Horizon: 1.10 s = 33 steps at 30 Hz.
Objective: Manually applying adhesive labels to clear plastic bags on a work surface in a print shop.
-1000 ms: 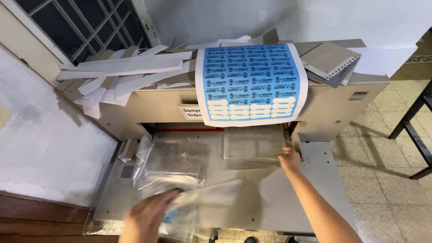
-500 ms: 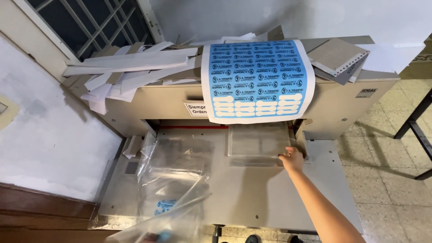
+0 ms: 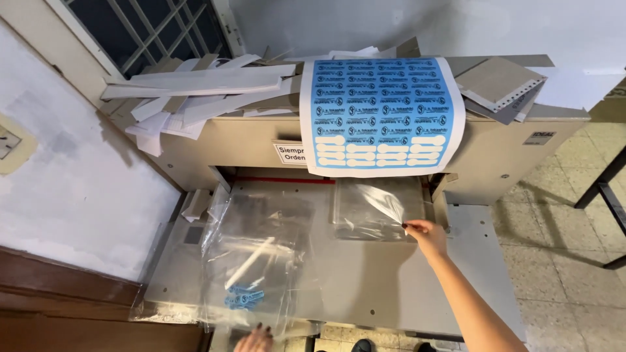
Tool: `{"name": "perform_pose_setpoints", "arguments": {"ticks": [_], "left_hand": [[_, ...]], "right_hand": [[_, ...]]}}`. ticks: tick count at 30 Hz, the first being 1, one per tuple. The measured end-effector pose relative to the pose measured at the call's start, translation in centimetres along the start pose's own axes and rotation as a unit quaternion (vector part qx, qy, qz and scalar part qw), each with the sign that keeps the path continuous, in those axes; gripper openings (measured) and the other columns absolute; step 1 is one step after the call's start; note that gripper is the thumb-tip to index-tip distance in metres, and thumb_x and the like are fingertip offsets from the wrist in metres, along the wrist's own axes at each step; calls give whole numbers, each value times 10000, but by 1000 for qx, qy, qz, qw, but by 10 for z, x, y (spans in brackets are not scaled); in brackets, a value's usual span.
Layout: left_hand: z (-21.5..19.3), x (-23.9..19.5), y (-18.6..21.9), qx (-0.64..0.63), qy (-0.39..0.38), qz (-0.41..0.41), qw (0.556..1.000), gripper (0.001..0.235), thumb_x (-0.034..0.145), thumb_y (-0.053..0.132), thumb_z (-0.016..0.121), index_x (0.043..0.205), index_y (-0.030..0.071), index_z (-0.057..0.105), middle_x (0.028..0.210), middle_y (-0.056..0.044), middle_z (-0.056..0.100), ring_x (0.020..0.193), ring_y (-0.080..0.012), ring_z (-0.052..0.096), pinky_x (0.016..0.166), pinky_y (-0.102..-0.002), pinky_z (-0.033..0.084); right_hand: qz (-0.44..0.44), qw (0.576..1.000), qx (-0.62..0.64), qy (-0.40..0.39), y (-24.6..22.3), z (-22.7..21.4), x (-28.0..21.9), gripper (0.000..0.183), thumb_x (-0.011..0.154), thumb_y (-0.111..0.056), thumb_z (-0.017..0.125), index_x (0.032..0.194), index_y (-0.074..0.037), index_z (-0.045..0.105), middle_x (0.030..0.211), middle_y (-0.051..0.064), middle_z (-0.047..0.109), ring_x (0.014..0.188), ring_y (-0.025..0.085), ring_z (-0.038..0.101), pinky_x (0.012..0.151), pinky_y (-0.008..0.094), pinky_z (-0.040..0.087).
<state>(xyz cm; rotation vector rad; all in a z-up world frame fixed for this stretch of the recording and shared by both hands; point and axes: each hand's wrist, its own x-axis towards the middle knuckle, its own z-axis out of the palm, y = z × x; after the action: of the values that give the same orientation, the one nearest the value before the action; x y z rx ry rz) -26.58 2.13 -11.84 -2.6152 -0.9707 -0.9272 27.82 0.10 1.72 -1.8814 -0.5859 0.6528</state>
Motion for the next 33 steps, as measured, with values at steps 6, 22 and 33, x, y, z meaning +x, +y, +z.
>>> {"name": "perform_pose_setpoints", "arguments": {"ticks": [6,22,33], "left_hand": [[-118,133,18,-54,1,-33,998,226,956,240,583,842,64,668,1096,-84,779,1145,-264,721,966,-404,583],[50,10,-64,124,-9,46,991,586,990,403,377,1567,307,413,1627,54,410,1528,-212,358,1197,-475,298],[22,70,-81,79,-517,-225,822,1515,653,805,942,1633,422,-148,1749,88,-75,1594,-355,69,1254,-516,233]], "right_hand": [[-87,995,-1,47,41,-15,-10,195,907,-234,730,1016,-92,809,972,13,776,644,91,539,653,221,423],[-297,951,-84,-15,60,-21,-107,113,837,-122,770,922,-147,840,1009,-10,834,1055,163,766,922,327,631],[-379,868,-319,-33,117,-53,-155,156,899,-110,681,1029,-126,766,1302,-2,724,1222,212,672,1028,392,577]]}}
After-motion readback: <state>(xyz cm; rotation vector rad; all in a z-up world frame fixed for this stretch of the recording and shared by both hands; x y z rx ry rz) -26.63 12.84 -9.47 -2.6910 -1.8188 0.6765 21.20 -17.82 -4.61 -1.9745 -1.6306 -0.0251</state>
